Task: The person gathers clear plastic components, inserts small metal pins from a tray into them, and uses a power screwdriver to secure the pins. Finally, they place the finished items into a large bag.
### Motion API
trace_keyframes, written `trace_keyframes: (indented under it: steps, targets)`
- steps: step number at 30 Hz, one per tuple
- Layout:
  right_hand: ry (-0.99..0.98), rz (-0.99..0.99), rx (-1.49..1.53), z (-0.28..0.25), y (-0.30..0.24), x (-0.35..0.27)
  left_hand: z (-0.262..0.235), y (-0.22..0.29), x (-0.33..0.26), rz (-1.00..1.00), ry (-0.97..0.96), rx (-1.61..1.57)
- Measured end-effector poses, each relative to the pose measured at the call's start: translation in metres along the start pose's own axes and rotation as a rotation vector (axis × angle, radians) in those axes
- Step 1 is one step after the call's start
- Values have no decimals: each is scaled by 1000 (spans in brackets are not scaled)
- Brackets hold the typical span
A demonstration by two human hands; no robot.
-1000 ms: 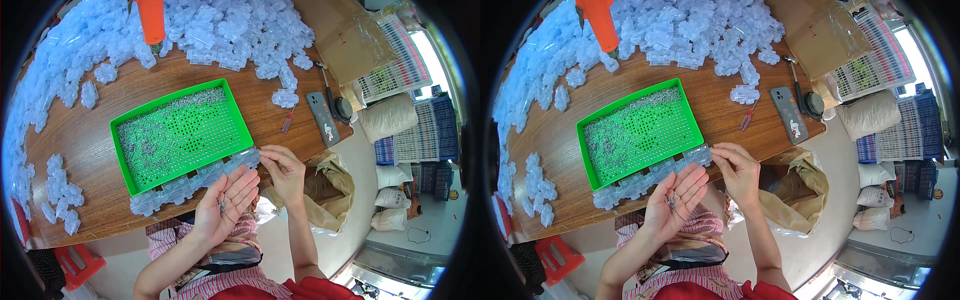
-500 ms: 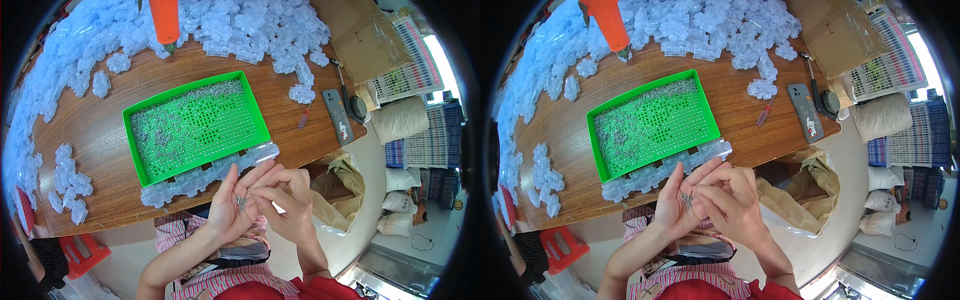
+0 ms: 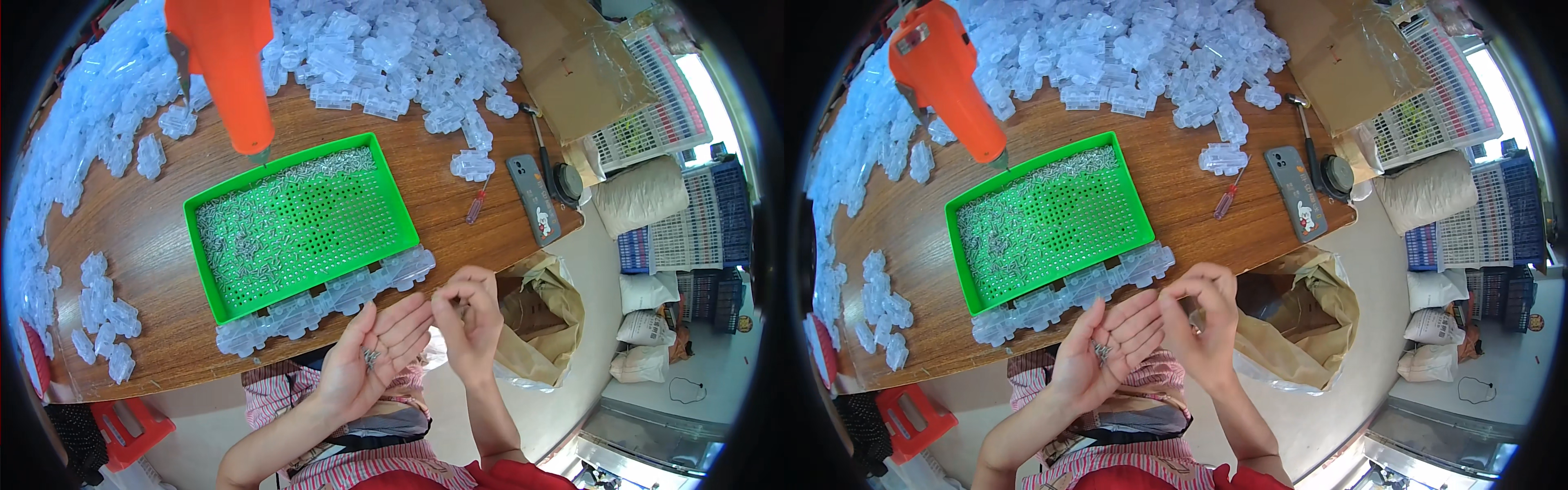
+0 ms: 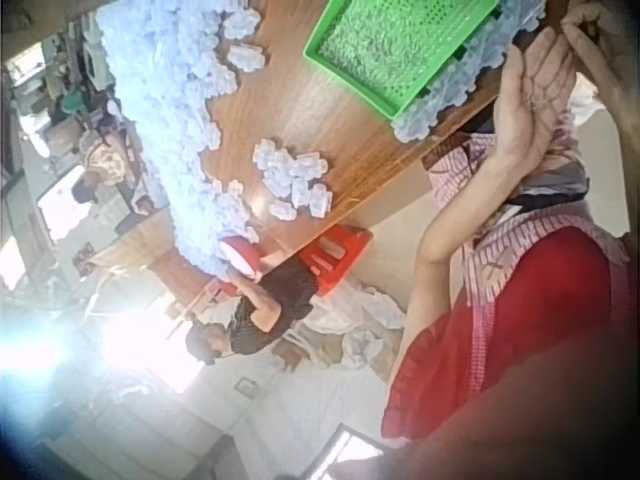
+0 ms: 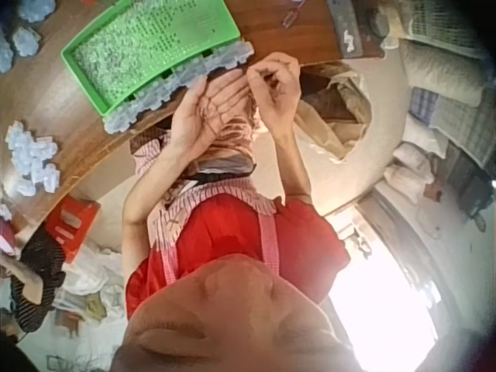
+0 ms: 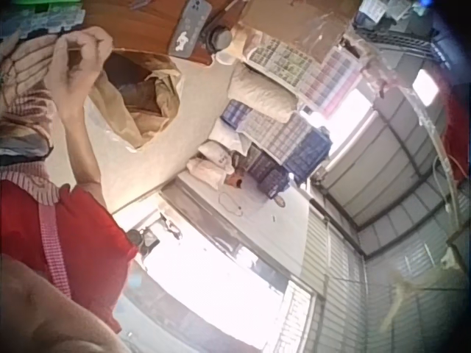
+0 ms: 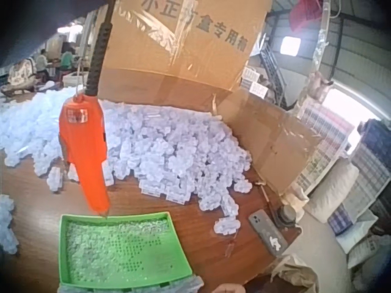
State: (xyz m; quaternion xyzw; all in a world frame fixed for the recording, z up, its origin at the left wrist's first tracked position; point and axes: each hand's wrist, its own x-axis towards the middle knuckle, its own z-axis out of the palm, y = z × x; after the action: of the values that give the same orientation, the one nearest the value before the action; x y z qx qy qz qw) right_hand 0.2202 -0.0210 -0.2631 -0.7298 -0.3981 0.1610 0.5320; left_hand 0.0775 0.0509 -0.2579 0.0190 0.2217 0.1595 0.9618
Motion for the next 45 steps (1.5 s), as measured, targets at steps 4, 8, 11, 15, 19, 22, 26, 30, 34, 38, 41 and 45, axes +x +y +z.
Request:
trace_keyframes:
  steps: [4,8,11,15,19,22,26,30,34,38,41,45]
  targets:
    - [14,-10,-130,-2,23,10,-9,5,-10,-44,-13,16]
    - [10,-40,-169,5,33,10,-20,4,-10,-11,-5,-16]
    - [19,-36,-162,9,34,9,-21,3,-9,12,42,-48]
    - [8,-115,-224,11,35,12,-21,3,-8,35,20,-98]
    - [19,-117,-244,11,35,12,-21,3,-5,45,9,-132]
    - [29,-135,-280,13,31,13,-21,3,-2,58,32,-139]
    - [37,-155,-286,13,27,14,-19,2,0,69,38,-132]
    - [19,-152,-287,15,25,14,-20,2,0,69,37,-142]
    - [18,-107,-223,15,28,13,-20,2,-1,68,40,-155]
    - [11,42,-58,17,31,11,-19,3,-2,67,21,-139]
    - [31,99,47,15,30,13,-18,5,-3,72,17,-132]
    - [55,3,35,13,9,9,-18,6,-1,76,-29,-131]
